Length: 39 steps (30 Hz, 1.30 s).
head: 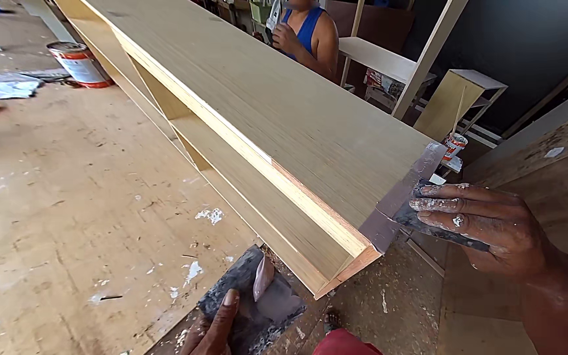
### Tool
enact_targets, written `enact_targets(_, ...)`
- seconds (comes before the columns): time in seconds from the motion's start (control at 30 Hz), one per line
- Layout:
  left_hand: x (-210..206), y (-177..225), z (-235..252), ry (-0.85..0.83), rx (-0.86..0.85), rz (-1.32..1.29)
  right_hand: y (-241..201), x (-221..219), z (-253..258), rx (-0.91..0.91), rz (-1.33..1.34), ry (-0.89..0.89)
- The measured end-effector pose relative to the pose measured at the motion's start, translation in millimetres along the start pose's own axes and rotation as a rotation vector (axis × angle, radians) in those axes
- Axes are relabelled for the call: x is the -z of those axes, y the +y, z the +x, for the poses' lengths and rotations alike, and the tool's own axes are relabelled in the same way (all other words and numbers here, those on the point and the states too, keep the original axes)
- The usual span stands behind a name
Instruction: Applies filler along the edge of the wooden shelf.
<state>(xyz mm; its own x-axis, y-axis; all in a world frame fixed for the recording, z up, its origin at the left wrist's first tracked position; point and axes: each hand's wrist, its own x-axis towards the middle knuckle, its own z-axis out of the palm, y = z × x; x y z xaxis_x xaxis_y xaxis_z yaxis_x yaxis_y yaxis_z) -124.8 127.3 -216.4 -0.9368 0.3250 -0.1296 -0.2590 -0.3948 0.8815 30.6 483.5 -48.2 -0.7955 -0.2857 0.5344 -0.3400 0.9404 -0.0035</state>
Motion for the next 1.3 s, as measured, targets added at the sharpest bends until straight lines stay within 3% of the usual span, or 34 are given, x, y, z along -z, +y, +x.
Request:
enact_targets(0.17,-1.0,0.3,2.8,-0.005,0.005,-0.009,6.1,12.0,-13.9,-0.022,0.097,0.069)
enact_targets(0.3,-0.6,-1.2,4.9,-0.011,0.007,-0.014,30.3,-3.5,-4.3,-0.019,0.018,0.153)
enact_targets(0.53,-6.9,-4.1,7.4,0.007,-0.010,-0.008,51.5,-18.3,4.4,0.016,-0.022,0.093)
enact_targets(0.83,-14.3,-6.5,14.3,0.011,-0.021,0.014,50.9,15.3,-27.0,-0.008,0.046,0.094)
enact_targets(0.97,-20.5,-4.3,15.3,0.014,-0.021,0.051,73.1,4.3,-18.7,-0.007,-0.023,0.149)
enact_targets(1.3,-29.8,-12.1,16.7,0.048,-0.005,0.097,99.0,-6.9,-14.8,0.032,-0.003,0.075)
